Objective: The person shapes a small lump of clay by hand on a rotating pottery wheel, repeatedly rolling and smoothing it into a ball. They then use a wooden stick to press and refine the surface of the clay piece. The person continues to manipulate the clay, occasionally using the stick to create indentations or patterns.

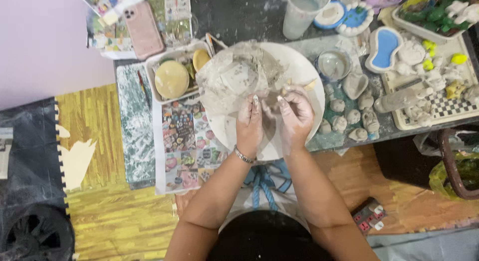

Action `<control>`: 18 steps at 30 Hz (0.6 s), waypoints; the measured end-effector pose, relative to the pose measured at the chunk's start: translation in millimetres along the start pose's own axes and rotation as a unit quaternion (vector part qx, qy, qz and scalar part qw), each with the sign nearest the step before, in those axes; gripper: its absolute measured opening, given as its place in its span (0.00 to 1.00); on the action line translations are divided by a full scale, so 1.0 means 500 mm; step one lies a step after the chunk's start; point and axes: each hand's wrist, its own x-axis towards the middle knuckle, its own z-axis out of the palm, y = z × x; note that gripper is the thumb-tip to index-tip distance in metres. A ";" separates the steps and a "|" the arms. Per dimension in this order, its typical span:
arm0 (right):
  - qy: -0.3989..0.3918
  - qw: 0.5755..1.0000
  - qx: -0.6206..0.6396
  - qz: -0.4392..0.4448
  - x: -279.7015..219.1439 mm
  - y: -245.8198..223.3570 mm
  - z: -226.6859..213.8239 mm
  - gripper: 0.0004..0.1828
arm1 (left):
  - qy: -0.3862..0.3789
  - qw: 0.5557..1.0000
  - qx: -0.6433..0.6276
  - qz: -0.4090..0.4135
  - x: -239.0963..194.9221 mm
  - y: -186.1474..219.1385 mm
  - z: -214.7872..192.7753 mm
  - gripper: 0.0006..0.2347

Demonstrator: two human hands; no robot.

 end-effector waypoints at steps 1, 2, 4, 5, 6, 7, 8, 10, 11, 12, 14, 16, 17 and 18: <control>-0.002 1.000 0.007 0.003 0.012 0.002 0.001 0.05 | -0.007 1.000 -0.022 -0.010 0.013 0.005 0.006 0.12; -0.004 1.000 0.014 0.007 0.021 0.005 0.002 0.04 | -0.014 0.999 -0.044 -0.021 0.023 0.012 0.009 0.12; -0.010 1.000 0.015 0.012 0.017 0.011 -0.008 0.04 | -0.026 0.997 -0.057 -0.039 0.018 0.020 0.010 0.11; -0.013 1.000 0.010 0.011 0.010 0.015 -0.013 0.04 | -0.031 0.997 -0.047 -0.043 0.012 0.023 0.007 0.11; -0.017 1.000 0.006 0.009 0.003 0.018 -0.019 0.04 | -0.037 0.998 -0.037 -0.047 0.007 0.026 0.005 0.11; -0.029 0.999 -0.004 0.014 -0.006 0.020 -0.022 0.05 | -0.042 0.999 0.005 -0.021 0.001 0.029 0.001 0.11; -0.040 0.999 -0.014 0.019 -0.016 0.020 -0.024 0.06 | -0.047 0.998 0.046 0.005 -0.009 0.035 -0.002 0.10; -0.066 0.998 -0.003 0.006 0.004 0.023 -0.015 0.10 | -0.049 0.996 0.064 0.026 0.009 0.040 0.000 0.10; -0.079 0.997 0.014 0.001 0.010 0.021 -0.013 0.13 | -0.040 0.998 0.043 0.010 0.011 0.041 0.003 0.10; -0.092 0.995 0.031 -0.004 0.015 0.021 -0.010 0.16 | -0.031 0.999 0.021 -0.007 0.014 0.040 0.004 0.11; -0.091 0.995 0.041 -0.006 0.006 0.022 -0.010 0.20 | -0.017 0.999 0.025 0.015 0.002 0.030 -0.002 0.08; -0.086 0.995 0.048 0.003 -0.003 0.023 -0.009 0.22 | -0.003 0.999 0.035 0.025 -0.007 0.021 -0.009 0.07; -0.083 0.995 0.050 0.010 -0.001 0.027 -0.007 0.23 | 0.003 0.999 0.042 0.027 -0.003 0.016 -0.012 0.06; -0.079 0.995 0.053 0.017 0.002 0.030 -0.008 0.23 | 0.009 0.998 0.048 0.028 0.001 0.013 -0.013 0.06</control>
